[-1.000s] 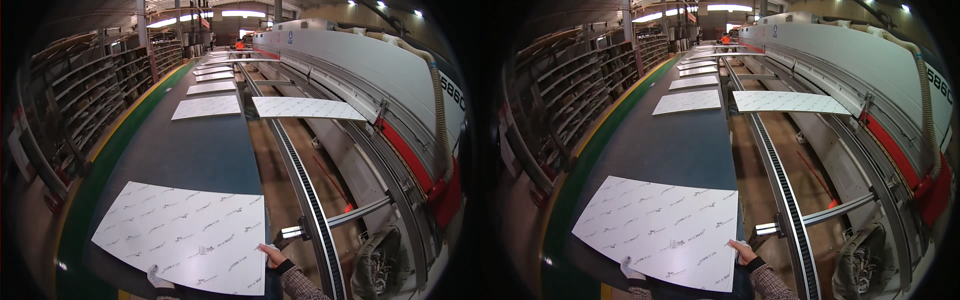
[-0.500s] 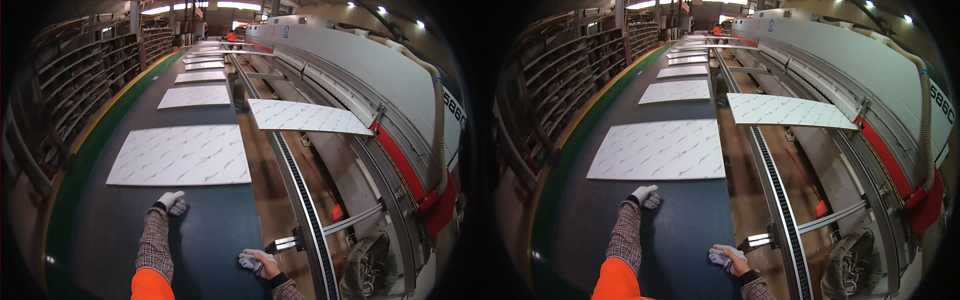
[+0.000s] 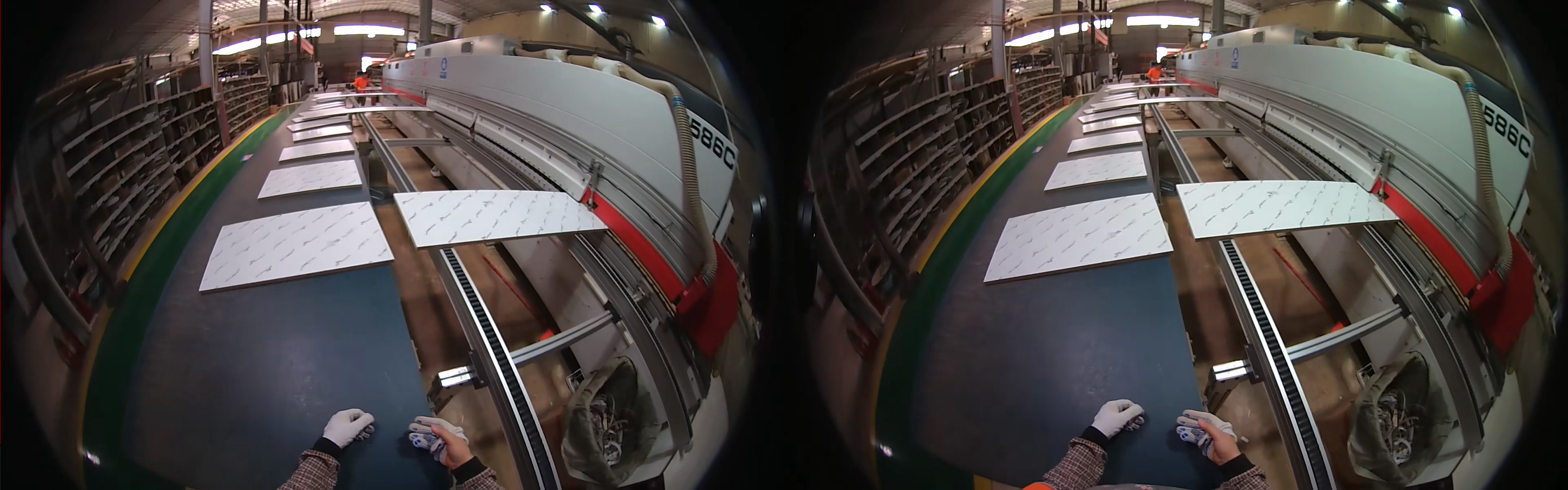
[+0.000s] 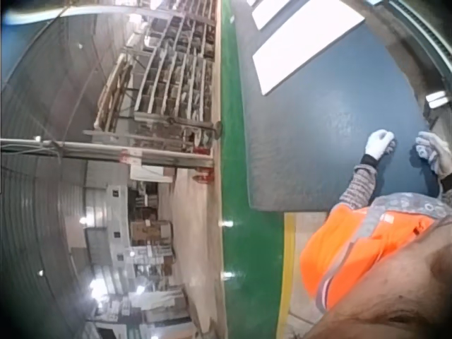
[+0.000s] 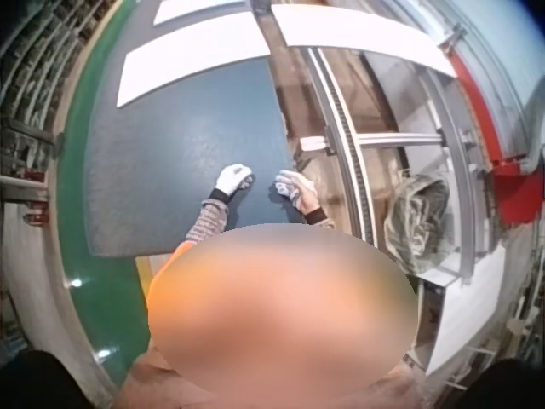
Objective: Move and sort wood panels from the edge-banding machine onto the conveyor belt.
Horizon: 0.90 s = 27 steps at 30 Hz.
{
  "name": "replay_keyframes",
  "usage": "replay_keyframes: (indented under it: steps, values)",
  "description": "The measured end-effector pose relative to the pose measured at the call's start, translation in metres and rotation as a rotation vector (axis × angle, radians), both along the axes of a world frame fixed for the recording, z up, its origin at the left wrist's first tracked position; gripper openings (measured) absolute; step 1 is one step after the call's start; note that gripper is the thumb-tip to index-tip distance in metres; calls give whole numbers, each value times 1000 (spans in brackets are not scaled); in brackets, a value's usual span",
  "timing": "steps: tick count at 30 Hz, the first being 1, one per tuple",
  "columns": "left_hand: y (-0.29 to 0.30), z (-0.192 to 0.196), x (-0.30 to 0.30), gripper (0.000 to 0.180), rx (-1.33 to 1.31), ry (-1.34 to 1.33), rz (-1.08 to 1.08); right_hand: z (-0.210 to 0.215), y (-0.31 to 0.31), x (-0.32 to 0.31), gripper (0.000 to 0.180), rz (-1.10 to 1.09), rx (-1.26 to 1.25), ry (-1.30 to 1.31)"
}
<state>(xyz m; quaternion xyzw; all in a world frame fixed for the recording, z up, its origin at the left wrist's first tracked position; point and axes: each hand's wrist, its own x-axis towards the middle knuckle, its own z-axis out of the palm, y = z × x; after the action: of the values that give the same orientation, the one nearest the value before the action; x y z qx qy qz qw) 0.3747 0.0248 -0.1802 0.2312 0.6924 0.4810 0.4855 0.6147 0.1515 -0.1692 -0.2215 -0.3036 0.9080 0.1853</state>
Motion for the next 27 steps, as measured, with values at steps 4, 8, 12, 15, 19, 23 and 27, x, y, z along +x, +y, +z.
replay_keyframes:
  steps: [4,8,12,15,19,23,27]
  values:
    - [-2,0,24,24,34,3,-38,4,-27,60,41,-131,28,-7]
    - [-3,-2,67,22,65,10,-65,8,-61,128,36,-246,64,-6]
    - [-10,-3,128,20,83,68,-43,11,-99,201,37,-277,91,-17]
    - [-32,-7,182,18,149,52,0,8,-133,249,37,-267,97,-13]
    - [-76,-31,257,19,257,-174,30,0,-180,308,38,-243,77,-13]
    - [-151,-64,347,22,230,-270,-43,-17,-225,363,37,-229,8,-26]
    - [-212,-83,388,25,60,-378,-33,-20,-262,398,37,-218,-20,-28]
